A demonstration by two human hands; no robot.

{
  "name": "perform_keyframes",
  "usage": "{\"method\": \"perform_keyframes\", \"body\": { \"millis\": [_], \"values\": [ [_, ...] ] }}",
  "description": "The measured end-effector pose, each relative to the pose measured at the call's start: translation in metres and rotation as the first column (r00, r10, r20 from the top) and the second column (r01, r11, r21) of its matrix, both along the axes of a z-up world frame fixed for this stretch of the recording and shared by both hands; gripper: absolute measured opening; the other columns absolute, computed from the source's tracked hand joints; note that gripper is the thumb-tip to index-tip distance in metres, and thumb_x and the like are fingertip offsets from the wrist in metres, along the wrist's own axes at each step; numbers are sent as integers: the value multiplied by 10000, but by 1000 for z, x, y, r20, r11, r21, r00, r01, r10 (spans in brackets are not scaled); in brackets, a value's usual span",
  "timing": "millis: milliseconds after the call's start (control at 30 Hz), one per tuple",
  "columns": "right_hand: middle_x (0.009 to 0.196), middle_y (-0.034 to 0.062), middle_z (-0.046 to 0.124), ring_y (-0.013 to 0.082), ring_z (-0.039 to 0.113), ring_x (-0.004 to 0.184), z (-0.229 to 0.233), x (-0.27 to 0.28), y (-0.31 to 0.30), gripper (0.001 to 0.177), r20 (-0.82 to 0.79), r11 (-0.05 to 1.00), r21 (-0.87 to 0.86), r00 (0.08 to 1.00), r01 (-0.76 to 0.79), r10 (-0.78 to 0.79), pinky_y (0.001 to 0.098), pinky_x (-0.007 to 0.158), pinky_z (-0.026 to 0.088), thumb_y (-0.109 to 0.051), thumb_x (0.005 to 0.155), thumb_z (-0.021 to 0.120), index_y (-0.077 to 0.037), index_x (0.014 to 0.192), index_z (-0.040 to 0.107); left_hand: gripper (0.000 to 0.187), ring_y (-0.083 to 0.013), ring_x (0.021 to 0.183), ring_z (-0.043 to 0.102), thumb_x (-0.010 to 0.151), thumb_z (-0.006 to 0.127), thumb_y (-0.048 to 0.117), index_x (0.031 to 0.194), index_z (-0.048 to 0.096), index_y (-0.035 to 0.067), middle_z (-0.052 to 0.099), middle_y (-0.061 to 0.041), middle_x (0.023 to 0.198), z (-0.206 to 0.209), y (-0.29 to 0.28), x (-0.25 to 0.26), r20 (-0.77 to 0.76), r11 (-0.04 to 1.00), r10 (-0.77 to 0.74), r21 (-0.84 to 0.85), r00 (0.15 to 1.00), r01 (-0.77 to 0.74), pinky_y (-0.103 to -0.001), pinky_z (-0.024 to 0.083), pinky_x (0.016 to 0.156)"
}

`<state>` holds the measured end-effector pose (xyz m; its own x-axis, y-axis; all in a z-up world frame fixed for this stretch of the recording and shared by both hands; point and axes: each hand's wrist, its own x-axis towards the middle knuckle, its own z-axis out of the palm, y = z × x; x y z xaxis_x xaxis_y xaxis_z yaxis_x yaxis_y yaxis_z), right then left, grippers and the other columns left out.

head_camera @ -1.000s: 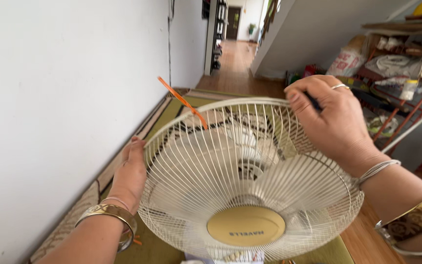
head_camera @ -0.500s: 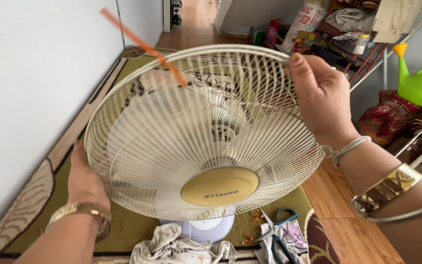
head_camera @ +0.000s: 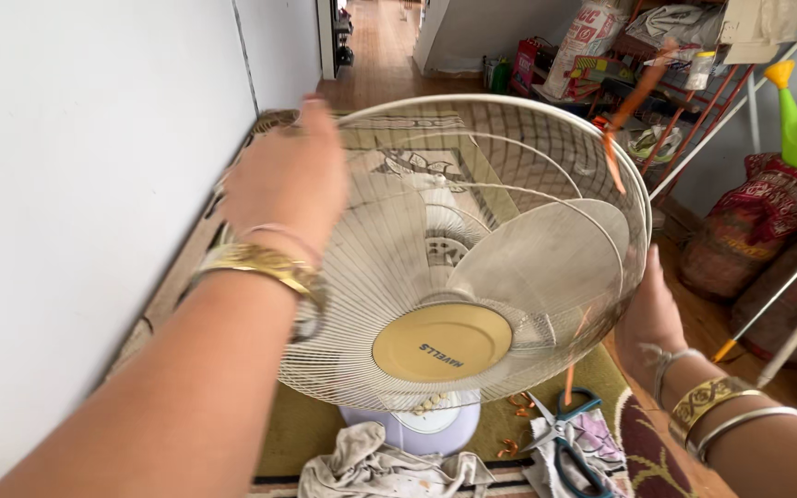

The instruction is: The person secures a table fan's front grille using orange zip ties, threading and tightening them at multiple points around the rim. The person then wipes the fan blades and grille with a cloth.

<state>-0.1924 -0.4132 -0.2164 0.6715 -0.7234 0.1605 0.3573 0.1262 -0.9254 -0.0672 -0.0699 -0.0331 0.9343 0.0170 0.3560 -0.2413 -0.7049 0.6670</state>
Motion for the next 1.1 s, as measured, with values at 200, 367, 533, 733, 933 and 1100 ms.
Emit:
{"method": "perform_keyframes", "body": {
  "millis": [200, 367, 533, 733, 933, 1100],
  "values": [
    [1363, -3, 578, 184, 503, 1219, -15, -10, -3, 634, -452, 960, 197, 887, 201, -93, 403, 1046, 353, -570, 1006, 469, -122, 1450, 537, 685, -282, 1080, 673, 1034, 196, 561, 1108, 708, 112, 719, -102, 1052, 6, -24, -9, 6, 981, -149, 125, 989, 147, -534, 413, 1031],
    [1049, -36, 672, 58, 567, 917, 69, 1, -3, 345, 285, 750, -440, 869, 494, -405, 230, 819, 459, -293, 1090, 567, -44, 1292, 695, 647, -303, 1312, 497, 1077, 152, 513, 1411, 540, 118, 619, -182, 1306, -40, 37, 19, 42, 825, -163, -542, 986, 159, -544, 326, 1102],
    [1178, 13, 685, 97, 576, 1103, 165, 21, 38, 427, 111, 567, -816, 993, 107, -27, 285, 996, 447, -359, 1089, 478, -56, 1324, 665, 725, -273, 1519, 303, 1037, 163, 533, 1559, 332, 59, 308, -133, 1657, -112, 85, 30, -303, 512, -310, -852, 901, -110, -499, 219, 1209],
    [1108, 81, 717, 187, 632, 1078, 162, 23, 68, 607, -224, 548, -835, 939, -47, -260, 341, 958, 466, -556, 1011, 441, -71, 1305, 659, 777, -284, 1597, 150, 1046, 221, 580, 1619, 189, 57, 125, -148, 1718, -121, 75, 15, -570, 619, -326, -732, 754, -285, -506, 137, 1279],
    [1213, 115, 665, 191, 572, 1084, 149, 27, 39, 616, -241, 657, -753, 942, -31, -233, 372, 922, 459, -555, 1033, 451, -91, 1404, 613, 763, -303, 1580, 197, 1048, 213, 553, 1622, 181, 52, 170, -168, 1705, -98, 66, 0, -567, 618, -309, -730, 763, -292, -499, 179, 1266],
    [1344, 167, 660, 276, 630, 1148, 120, 15, 26, 603, -286, 919, -389, 956, -60, -59, 409, 951, 472, -519, 1033, 392, -135, 1461, 574, 654, -303, 1498, 326, 958, 258, 439, 1581, 332, 253, 335, -81, 1637, -67, 62, 1, -313, 750, -274, -661, 909, -2, -477, 291, 1204]
  ]
}}
